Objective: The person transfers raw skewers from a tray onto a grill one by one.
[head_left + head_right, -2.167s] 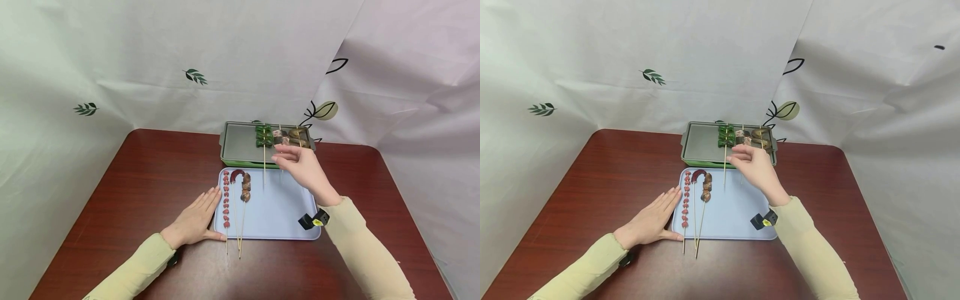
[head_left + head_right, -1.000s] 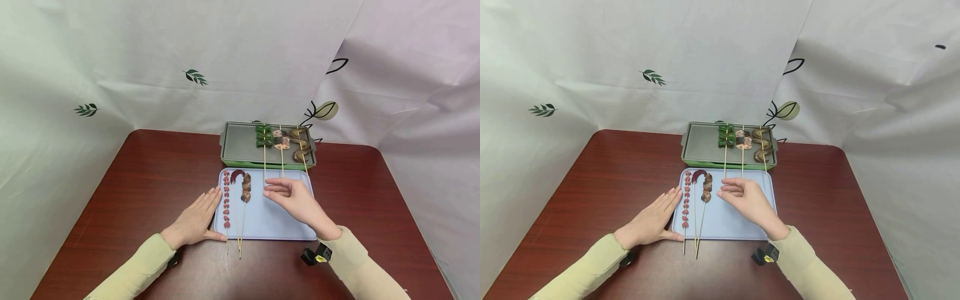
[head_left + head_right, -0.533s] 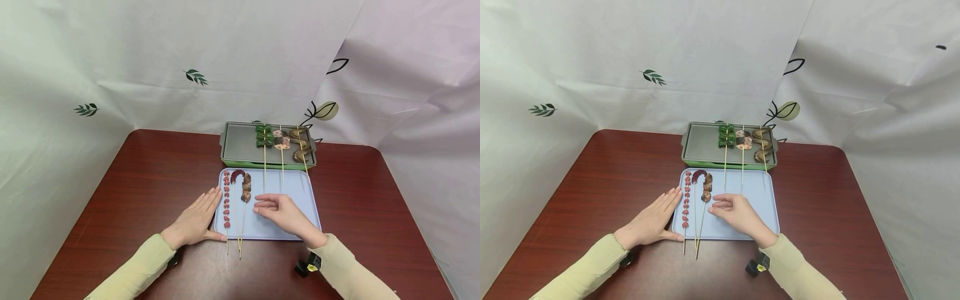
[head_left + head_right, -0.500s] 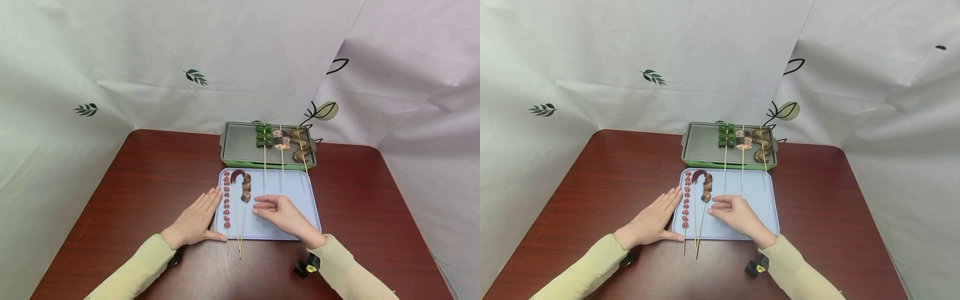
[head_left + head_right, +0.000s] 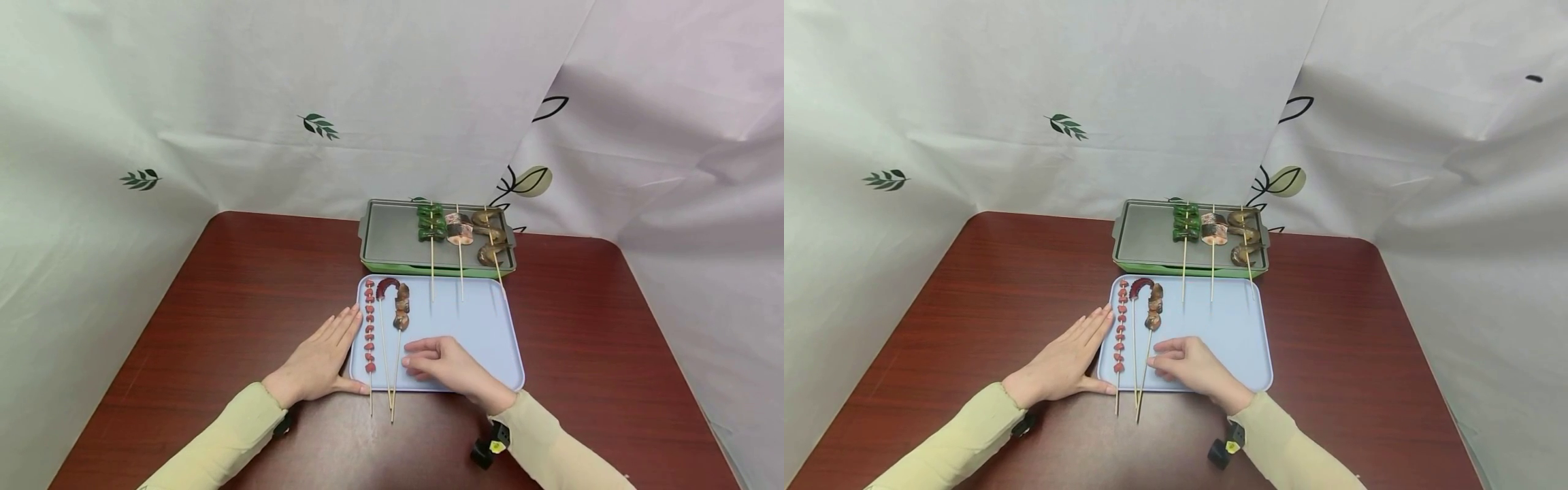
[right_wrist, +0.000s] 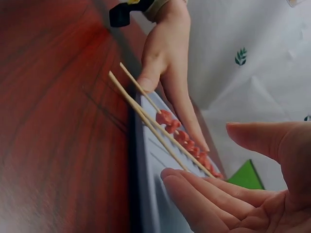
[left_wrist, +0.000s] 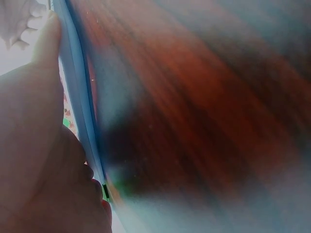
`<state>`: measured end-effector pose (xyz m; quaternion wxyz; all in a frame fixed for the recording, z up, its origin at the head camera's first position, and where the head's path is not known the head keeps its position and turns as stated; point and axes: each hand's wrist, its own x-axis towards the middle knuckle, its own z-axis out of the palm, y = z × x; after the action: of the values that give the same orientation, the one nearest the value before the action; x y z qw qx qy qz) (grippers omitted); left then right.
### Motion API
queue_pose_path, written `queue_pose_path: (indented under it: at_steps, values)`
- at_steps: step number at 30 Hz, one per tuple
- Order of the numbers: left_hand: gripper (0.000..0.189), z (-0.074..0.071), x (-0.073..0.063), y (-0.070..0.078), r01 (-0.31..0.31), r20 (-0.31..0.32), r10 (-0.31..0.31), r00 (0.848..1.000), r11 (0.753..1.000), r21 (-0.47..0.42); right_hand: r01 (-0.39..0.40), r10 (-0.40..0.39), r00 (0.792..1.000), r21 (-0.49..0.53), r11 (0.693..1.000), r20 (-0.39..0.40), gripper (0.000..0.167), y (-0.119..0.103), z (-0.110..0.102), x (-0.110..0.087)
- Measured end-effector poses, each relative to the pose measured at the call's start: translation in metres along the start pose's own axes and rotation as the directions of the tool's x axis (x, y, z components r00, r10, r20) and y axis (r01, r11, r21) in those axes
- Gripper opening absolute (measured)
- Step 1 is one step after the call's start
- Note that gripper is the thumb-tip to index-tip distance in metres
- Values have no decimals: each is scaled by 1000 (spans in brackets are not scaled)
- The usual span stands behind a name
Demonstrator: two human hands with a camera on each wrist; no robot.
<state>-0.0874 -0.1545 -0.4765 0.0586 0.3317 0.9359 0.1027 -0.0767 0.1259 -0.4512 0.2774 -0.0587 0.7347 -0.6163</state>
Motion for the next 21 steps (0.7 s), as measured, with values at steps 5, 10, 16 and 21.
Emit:
queue_pose_path:
  at_steps: [5, 10, 16, 21]
  values:
    - [125, 1, 0, 0, -2, -5, 2, 1000, 1000, 4, -51, 46, 998, 118, 992, 40, 48, 4, 3, 1]
    - [125, 1, -1, 1, 0, -6, 0, 1000, 1000, 5, -83, 72, 995, 176, 981, 70, 46, 9, 4, 3]
    - [125, 0, 0, 1, -5, -13, 5, 1000, 1000, -3, -112, 97, 992, 228, 967, 78, 43, 13, 4, 6]
    - [124, 1, -1, 0, -15, -36, 15, 999, 1000, -10, -127, 104, 990, 266, 956, 100, 42, 14, 6, 7]
